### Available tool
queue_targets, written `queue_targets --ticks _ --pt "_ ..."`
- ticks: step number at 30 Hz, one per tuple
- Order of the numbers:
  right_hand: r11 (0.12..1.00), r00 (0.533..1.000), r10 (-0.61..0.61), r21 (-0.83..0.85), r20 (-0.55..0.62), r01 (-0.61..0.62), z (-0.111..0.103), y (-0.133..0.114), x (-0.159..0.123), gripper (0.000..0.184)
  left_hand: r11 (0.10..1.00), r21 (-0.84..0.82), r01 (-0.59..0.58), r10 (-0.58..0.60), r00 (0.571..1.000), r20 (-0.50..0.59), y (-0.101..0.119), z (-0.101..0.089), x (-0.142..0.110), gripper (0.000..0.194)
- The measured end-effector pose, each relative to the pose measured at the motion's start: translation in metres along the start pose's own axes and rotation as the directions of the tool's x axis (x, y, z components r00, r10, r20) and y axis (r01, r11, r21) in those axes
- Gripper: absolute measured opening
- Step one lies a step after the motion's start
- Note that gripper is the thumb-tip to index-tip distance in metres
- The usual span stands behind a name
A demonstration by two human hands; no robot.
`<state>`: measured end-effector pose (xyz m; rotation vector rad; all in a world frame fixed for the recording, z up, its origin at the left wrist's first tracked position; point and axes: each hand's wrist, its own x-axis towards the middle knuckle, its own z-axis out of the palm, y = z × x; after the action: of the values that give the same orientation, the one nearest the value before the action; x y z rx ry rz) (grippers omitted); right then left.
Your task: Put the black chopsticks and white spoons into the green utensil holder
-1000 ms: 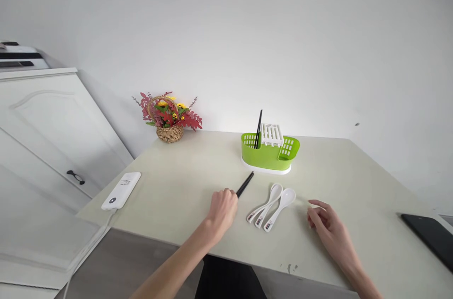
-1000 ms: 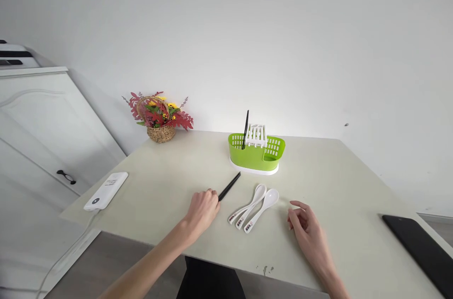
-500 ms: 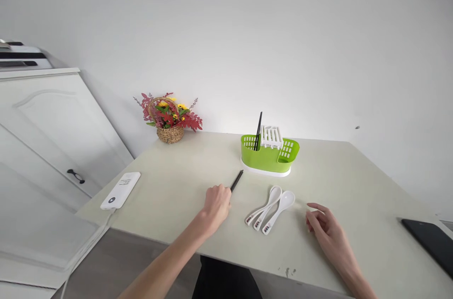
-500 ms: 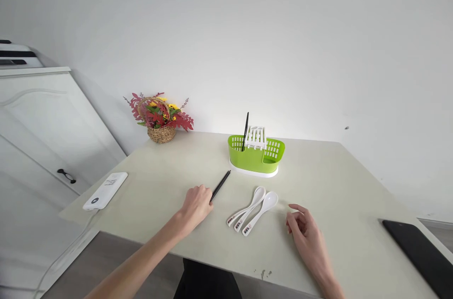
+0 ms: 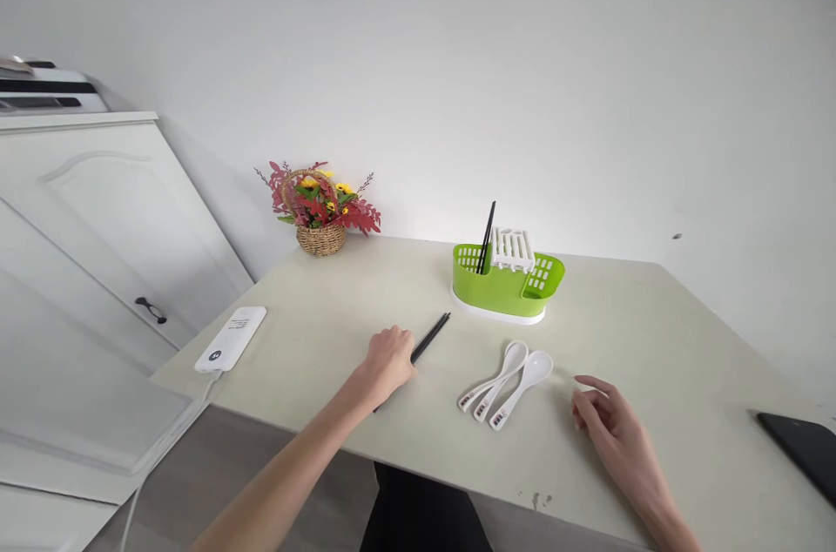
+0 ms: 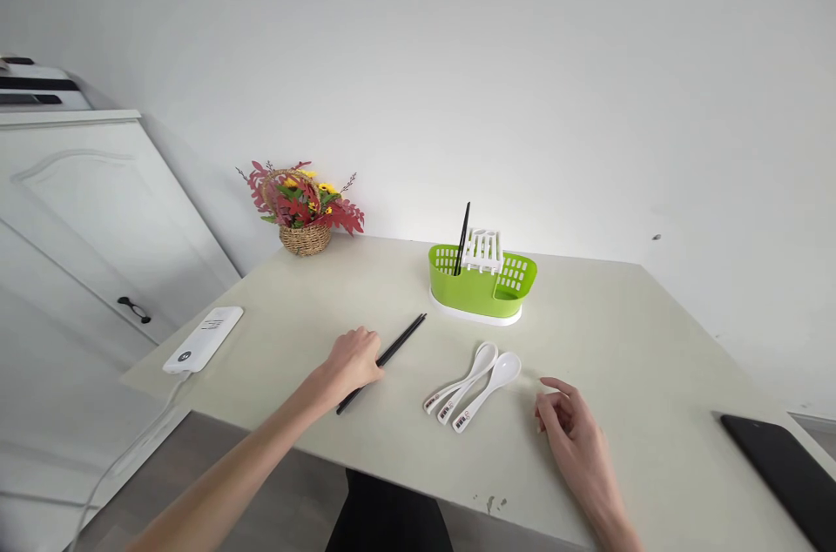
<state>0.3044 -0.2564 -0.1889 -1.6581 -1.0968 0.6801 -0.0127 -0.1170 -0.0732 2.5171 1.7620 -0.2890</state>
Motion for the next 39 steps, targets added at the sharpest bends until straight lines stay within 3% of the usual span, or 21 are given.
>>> queue_targets --ticks 12,23,27,30,32,35,37,39 --pt "0.997 0.999 0.045 -0.07 -0.001 -0.045 -0.002 0.0 0.0 0.053 0.999 0.006 -0.045 0.044 0.998 0.032 0.02 0.004 -0.01 0.02" --pt "0.997 1.0 0.016 -0.079 -0.013 -0.017 0.001 0.008 0.001 0.057 0.991 -0.131 0.035 -0.038 0.999 -0.014 -0.019 -0.005 -0.005 0.012" --pt "0.993 0.999 -0.024 -0.116 -0.036 0.019 -0.001 0.004 0.004 0.056 0.914 -0.406 -0.023 -0.031 0.991 -0.128 -0.04 -0.009 -0.005 0.032" --pt "0.987 0.996 -0.093 -0.135 -0.006 0.092 0.005 -0.032 0.008 0.049 0.69 -0.699 -0.19 0.063 0.977 -0.203 -0.047 -0.014 -0.012 0.034" --pt "0.982 0.98 -0.166 -0.078 0.109 0.175 0.016 -0.074 0.014 0.044 0.494 -0.831 -0.256 0.139 0.967 -0.215 -0.042 -0.014 -0.018 0.032" --pt "0.95 0.906 -0.286 -0.027 0.313 0.31 0.04 -0.145 0.028 0.045 0.256 -0.929 -0.269 0.194 0.955 -0.223 -0.024 -0.006 -0.026 0.033" --pt "0.919 0.846 -0.353 -0.022 0.399 0.394 0.056 -0.185 0.038 0.05 0.193 -0.943 -0.272 0.183 0.954 -0.237 -0.012 0.003 -0.031 0.031" --pt "0.899 0.79 -0.376 -0.015 0.484 0.437 0.067 -0.212 0.045 0.049 0.197 -0.935 -0.296 0.162 0.95 -0.266 -0.003 0.012 -0.037 0.029"
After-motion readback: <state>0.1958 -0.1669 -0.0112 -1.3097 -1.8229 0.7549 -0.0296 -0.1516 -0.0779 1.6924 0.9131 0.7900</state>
